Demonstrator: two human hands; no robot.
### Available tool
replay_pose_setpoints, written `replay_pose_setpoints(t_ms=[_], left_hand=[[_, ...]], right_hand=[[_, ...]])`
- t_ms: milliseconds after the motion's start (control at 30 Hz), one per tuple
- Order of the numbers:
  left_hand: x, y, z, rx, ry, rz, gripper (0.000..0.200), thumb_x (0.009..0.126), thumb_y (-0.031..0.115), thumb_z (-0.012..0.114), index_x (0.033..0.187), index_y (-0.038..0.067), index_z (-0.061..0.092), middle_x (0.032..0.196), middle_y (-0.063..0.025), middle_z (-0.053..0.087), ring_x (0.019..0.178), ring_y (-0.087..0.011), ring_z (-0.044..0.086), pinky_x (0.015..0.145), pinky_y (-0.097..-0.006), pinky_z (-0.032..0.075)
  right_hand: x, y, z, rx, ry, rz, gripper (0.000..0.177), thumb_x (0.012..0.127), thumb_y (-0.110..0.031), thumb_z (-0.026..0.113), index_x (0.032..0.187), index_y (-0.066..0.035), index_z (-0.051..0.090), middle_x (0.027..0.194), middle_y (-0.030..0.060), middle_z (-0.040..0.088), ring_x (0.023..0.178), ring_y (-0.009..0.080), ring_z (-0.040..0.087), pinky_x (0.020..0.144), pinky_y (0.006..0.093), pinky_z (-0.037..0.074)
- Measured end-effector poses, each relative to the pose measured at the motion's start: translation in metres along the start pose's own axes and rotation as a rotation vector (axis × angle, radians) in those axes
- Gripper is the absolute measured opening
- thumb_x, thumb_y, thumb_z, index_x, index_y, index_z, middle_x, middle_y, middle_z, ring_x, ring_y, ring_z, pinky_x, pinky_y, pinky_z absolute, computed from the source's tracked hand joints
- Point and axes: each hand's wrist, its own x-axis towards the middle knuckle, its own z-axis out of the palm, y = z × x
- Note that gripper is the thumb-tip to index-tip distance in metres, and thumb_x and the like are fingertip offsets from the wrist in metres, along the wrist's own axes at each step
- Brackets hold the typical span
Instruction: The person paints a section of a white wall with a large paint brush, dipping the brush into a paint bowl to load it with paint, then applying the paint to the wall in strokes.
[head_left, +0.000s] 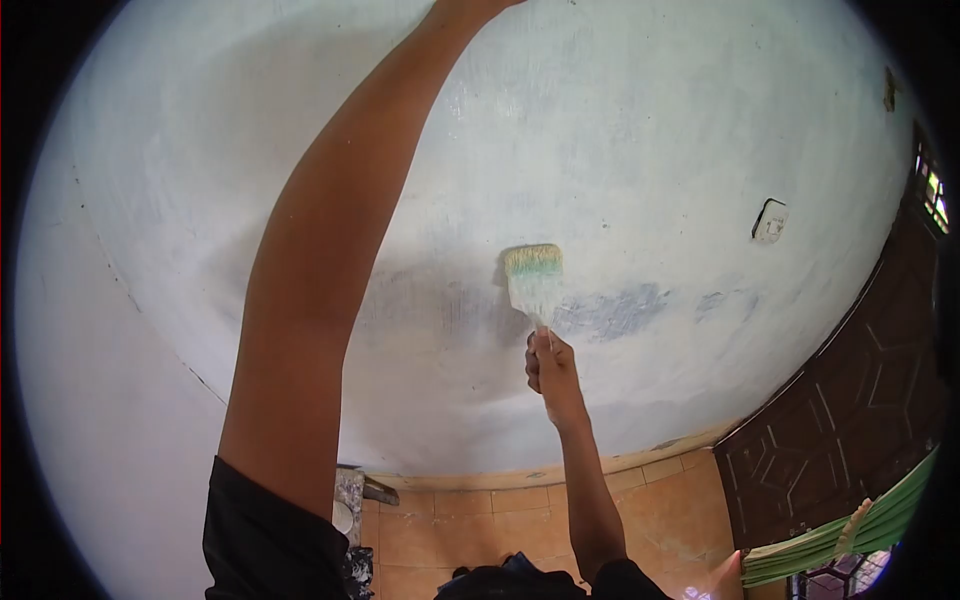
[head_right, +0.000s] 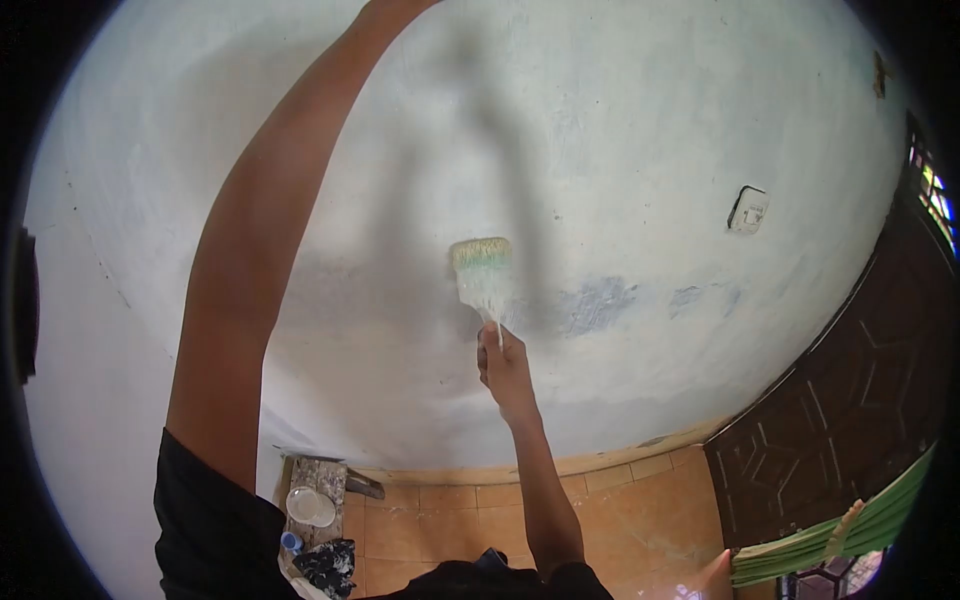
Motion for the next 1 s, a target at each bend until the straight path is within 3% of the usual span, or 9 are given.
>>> replay_pose_setpoints(t_ms=[167,233,333,433,533,667,767,900,1000], left_hand=[[-0.001,-0.001,0.002,-0.013,-0.003,-0.008,0.043,0.087,0.036,0.069,0.113,0.004,0.060,0.116,-0.0148,0.055,0.119,-0.0313,0.046,0.104,-0.0478,0.034],[-0.001,-0.001,0.001,-0.003,0.005,-0.014,0.043,0.086,0.036,0.069,0.114,0.004,0.060,0.115,-0.0145,0.055,0.119,-0.0309,0.046,0.104,-0.0476,0.034],[0.001,0.000,-0.003,-0.040,-0.033,-0.064,0.044,0.087,0.037,0.068,0.114,0.004,0.060,0.117,-0.0144,0.054,0.119,-0.0308,0.046,0.105,-0.0471,0.033],[0.001,-0.001,-0.002,-0.046,-0.027,-0.052,0.044,0.087,0.037,0.068,0.114,0.003,0.060,0.117,-0.0146,0.055,0.120,-0.0311,0.045,0.105,-0.0465,0.033],[0.000,0.000,-0.002,-0.032,-0.010,-0.056,0.044,0.088,0.038,0.068,0.114,0.003,0.060,0.118,-0.0147,0.055,0.120,-0.0310,0.045,0.105,-0.0465,0.033],[0.002,0.000,-0.002,-0.034,-0.016,-0.065,0.044,0.088,0.038,0.068,0.114,0.003,0.060,0.117,-0.0151,0.055,0.119,-0.0311,0.046,0.104,-0.0465,0.034],[0.000,0.001,-0.002,-0.027,-0.036,-0.041,0.044,0.087,0.037,0.070,0.114,0.003,0.060,0.117,-0.0153,0.056,0.119,-0.0314,0.046,0.104,-0.0467,0.034],[0.002,0.002,0.000,0.012,-0.031,-0.026,0.044,0.086,0.036,0.071,0.113,0.003,0.059,0.116,-0.0155,0.056,0.118,-0.0319,0.047,0.103,-0.0473,0.035],[-0.001,0.004,0.000,0.042,-0.035,-0.011,0.043,0.086,0.036,0.071,0.112,0.004,0.059,0.116,-0.0156,0.055,0.119,-0.0322,0.047,0.103,-0.0477,0.035]], right_hand=[[0.016,-0.090,0.010,-0.071,-0.022,-0.233,0.051,0.103,-0.055,0.035,0.087,-0.010,0.054,0.060,-0.0072,0.030,0.050,0.0039,0.025,0.044,0.0233,0.017],[0.033,-0.117,0.010,0.046,-0.088,-0.304,0.046,0.104,-0.051,0.039,0.090,-0.010,0.054,0.064,-0.0061,0.033,0.055,0.0042,0.028,0.043,0.0204,0.020],[0.040,-0.152,0.027,0.234,-0.059,-0.205,0.041,0.104,-0.047,0.042,0.097,-0.009,0.054,0.067,-0.0053,0.034,0.058,0.0040,0.030,0.040,0.0162,0.021],[0.058,-0.136,0.011,0.656,-0.341,-0.033,0.036,0.103,-0.046,0.044,0.099,-0.011,0.052,0.069,-0.0046,0.034,0.060,0.0030,0.032,0.036,0.0133,0.022],[0.059,-0.106,-0.004,0.861,-0.423,0.189,0.036,0.103,-0.048,0.044,0.094,-0.013,0.049,0.065,-0.0059,0.031,0.055,0.0017,0.030,0.035,0.0153,0.019],[0.030,-0.105,0.010,0.383,-0.179,-0.100,0.038,0.102,-0.048,0.047,0.083,-0.015,0.042,0.059,-0.0098,0.024,0.043,0.0015,0.017,0.036,0.0167,0.017],[0.034,-0.139,0.020,0.420,-0.151,-0.138,0.039,0.101,-0.049,0.048,0.082,-0.015,0.042,0.058,-0.0097,0.024,0.043,0.0010,0.017,0.036,0.0170,0.016],[0.064,-0.157,0.011,0.529,-0.335,-0.004,0.033,0.101,-0.038,0.055,0.079,-0.017,0.044,0.059,-0.0094,0.027,0.043,0.0015,0.019,0.034,0.0177,0.018],[0.074,-0.122,-0.002,0.529,-0.187,0.106,0.031,0.100,-0.032,0.058,0.075,-0.018,0.044,0.060,-0.0093,0.031,0.043,0.0017,0.022,0.033,0.0180,0.020]])
